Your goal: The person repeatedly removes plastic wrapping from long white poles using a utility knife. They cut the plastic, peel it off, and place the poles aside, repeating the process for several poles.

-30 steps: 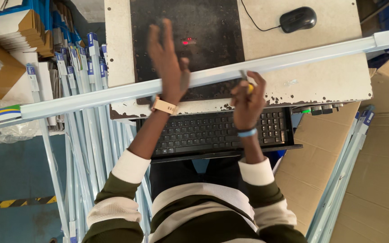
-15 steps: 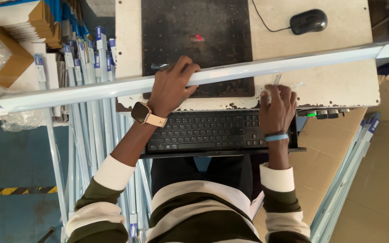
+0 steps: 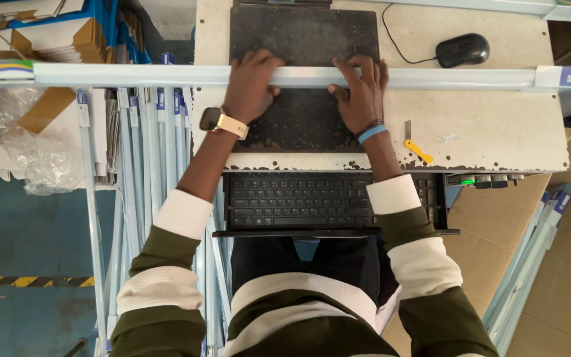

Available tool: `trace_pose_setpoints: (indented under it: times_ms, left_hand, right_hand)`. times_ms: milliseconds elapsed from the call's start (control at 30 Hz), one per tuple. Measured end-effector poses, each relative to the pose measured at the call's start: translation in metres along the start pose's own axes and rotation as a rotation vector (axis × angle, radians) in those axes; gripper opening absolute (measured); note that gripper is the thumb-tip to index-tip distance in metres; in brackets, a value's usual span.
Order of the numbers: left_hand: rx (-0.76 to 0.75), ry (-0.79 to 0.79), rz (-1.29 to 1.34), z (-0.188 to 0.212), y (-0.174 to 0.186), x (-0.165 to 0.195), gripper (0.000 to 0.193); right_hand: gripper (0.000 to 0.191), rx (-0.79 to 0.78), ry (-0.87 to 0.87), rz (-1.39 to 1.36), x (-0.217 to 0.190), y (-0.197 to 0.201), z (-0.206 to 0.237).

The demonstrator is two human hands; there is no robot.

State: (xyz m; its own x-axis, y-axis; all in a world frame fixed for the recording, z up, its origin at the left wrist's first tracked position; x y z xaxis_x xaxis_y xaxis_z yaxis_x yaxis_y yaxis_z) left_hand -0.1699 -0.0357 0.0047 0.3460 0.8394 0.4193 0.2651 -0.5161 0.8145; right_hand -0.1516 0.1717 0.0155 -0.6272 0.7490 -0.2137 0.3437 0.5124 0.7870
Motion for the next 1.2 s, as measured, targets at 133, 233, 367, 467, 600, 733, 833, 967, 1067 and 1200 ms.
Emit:
trace_pose_setpoints:
  times_ms: [133,233,367,467,600,733,833,967,1067,1200]
  left_hand:
    - [0.050,-0.013,0.106,-0.010,-0.007,0.008,0.056]
    - [0.085,0.004,0.122,-0.014,-0.007,0.010,0.050]
    - [0.135,0.018,0.152,-0.013,-0.002,0.012,0.050]
    - [0.163,0.024,0.183,-0.013,0.002,0.012,0.051]
    - [0.179,0.003,0.202,-0.016,0.007,0.016,0.051]
    - [0.157,-0.012,0.209,-0.018,0.006,0.019,0.049]
    - [0.149,0.002,0.189,-0.019,0.003,0.018,0.046]
    - [0.168,0.002,0.186,-0.018,0.003,0.018,0.047]
    - [0.176,-0.012,0.189,-0.018,0.004,0.018,0.048]
    - [0.162,0.016,0.182,-0.018,0.003,0.018,0.047]
  right_hand:
    - [0.043,0.054,-0.012,-0.037,0.002,-0.005,-0.002]
    - [0.041,0.073,0.007,0.001,0.003,-0.006,-0.005]
    - [0.042,0.054,-0.002,-0.018,0.007,-0.012,-0.006]
    - [0.043,0.047,-0.001,-0.013,0.007,-0.014,-0.006]
    - [0.043,0.043,-0.016,0.034,0.007,-0.014,-0.006]
    - [0.045,0.031,-0.051,0.042,0.010,-0.015,-0.005]
    - [0.044,0.020,-0.056,0.035,0.011,-0.017,-0.005]
    - [0.043,0.007,-0.057,0.040,0.012,-0.018,-0.004]
    - [0.043,0.007,-0.060,0.034,0.011,-0.017,-0.004]
    - [0.049,0.053,-0.035,0.033,0.003,-0.006,-0.011]
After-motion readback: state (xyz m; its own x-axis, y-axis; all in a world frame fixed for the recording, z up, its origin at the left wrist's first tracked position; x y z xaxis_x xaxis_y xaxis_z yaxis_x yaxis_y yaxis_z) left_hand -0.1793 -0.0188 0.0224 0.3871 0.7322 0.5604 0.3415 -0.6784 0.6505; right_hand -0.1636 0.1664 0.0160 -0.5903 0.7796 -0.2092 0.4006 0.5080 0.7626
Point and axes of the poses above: each hand's wrist, its own z-axis away from the middle knuckle, its own y-axis out of the back of the hand, x = y × z, the point moved 10 cm from there along -z, towards the middle knuckle, and after that the axes turned 12 degrees about y, right-handed, at the moved point
